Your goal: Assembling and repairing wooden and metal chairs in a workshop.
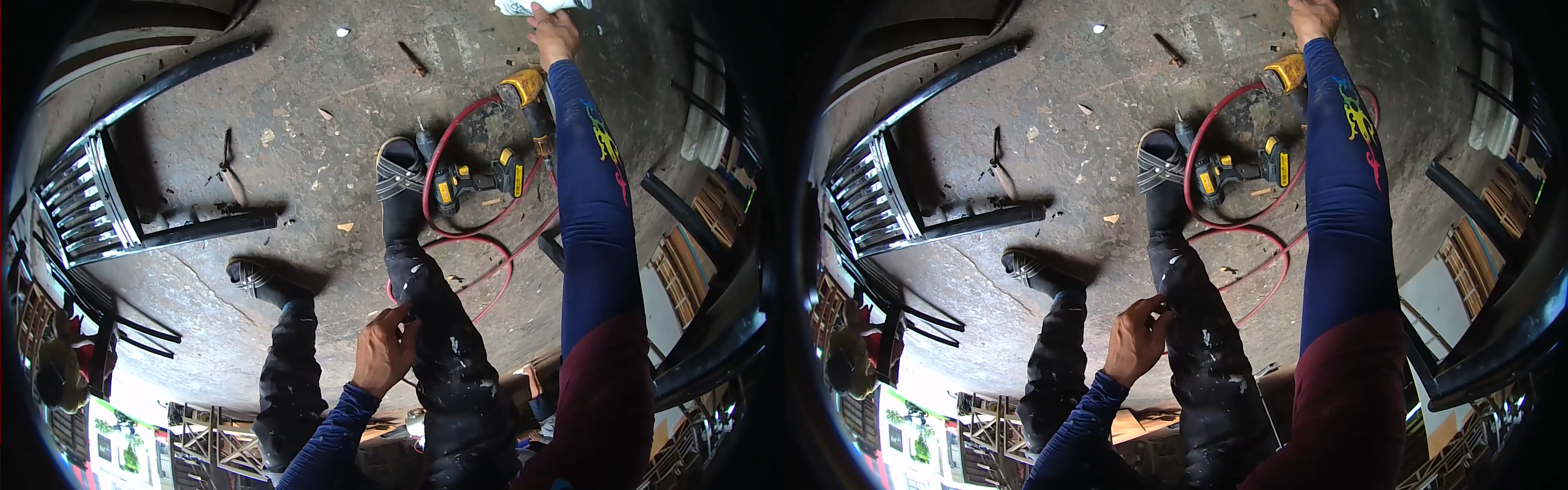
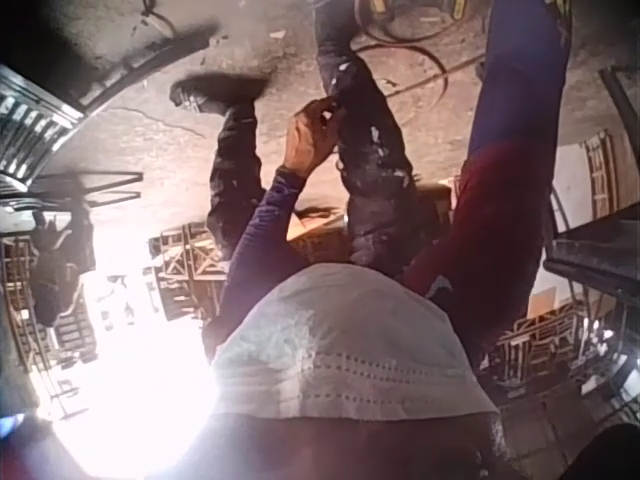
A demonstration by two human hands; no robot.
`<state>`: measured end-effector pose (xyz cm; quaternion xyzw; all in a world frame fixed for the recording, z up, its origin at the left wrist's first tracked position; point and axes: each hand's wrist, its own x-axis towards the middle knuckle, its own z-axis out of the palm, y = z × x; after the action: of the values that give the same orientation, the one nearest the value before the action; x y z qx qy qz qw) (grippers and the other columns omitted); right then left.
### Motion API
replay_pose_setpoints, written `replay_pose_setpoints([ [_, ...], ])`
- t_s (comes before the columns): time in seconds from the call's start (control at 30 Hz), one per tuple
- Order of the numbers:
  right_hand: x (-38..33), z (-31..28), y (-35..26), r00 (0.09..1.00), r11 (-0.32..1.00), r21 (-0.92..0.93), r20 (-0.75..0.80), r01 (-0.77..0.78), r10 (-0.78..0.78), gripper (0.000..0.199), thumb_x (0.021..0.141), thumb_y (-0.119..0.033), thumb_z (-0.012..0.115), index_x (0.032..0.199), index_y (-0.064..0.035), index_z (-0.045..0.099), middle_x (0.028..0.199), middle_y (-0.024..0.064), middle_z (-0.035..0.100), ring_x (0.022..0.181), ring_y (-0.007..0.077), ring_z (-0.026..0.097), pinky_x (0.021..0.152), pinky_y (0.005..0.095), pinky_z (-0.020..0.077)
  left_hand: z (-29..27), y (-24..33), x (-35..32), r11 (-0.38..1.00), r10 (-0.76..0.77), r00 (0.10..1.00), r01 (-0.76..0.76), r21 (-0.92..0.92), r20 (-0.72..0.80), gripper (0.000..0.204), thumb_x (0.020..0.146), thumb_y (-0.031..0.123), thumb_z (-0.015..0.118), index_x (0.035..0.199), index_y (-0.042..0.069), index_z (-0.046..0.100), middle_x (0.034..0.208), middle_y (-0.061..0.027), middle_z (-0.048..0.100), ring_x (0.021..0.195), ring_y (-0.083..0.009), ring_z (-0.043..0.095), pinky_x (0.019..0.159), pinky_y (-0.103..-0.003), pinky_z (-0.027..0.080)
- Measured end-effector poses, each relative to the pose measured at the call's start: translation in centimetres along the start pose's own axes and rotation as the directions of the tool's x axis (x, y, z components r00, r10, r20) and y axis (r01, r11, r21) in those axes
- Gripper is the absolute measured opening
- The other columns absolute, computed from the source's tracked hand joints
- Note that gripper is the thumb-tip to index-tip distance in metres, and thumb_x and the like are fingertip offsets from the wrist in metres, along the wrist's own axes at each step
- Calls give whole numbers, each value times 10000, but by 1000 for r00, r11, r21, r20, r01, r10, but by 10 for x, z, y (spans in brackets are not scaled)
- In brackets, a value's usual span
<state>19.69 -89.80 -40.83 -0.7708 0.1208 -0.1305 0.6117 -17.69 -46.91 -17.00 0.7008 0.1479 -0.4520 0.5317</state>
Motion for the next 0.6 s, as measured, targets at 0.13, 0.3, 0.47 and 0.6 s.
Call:
replay_pose_setpoints([
  [0.13, -17, 8, 2, 978, 948, -259, -141, -183, 150, 362, 886, -150, 716, 1221, -61, 614, 970, 54, 677, 779, 184, 643, 670, 320, 515, -1, -4, 1, 1000, 1, 1000, -1, 27, 1, 290, 860, 132, 666, 1107, -19, 653, 887, -177, 672, 679, -304, 661, 623, -388, 507],
  [0.3, -153, 39, -27, 959, 616, -735, -206, -283, 195, 274, 882, -290, 724, 821, -27, 674, 672, 51, 673, 592, 160, 633, 549, 315, 504, 1, -7, 2, 999, 30, 999, -29, 42, -24, 288, 867, 136, 657, 1099, -34, 647, 863, -176, 669, 664, -304, 651, 618, -391, 505],
  [0.47, -284, 81, -51, 859, 316, -858, -239, -405, 452, 396, 771, -321, 706, 985, -1, 613, 917, 244, 680, 880, 418, 662, 785, 473, 524, 4, -9, 3, 999, 28, 1000, -28, 33, -13, 296, 871, 141, 655, 1110, -35, 646, 867, -186, 675, 657, -299, 650, 616, -387, 508],
  [0.6, -319, 29, -96, 907, 477, -845, -21, -242, 421, 288, 802, -44, 619, 1083, 7, 584, 985, 247, 660, 891, 449, 644, 774, 495, 520, 4, -12, 1, 999, -19, 1000, 18, 29, 23, 300, 869, 135, 652, 1118, -31, 650, 862, -187, 676, 661, -298, 651, 616, -383, 506],
])
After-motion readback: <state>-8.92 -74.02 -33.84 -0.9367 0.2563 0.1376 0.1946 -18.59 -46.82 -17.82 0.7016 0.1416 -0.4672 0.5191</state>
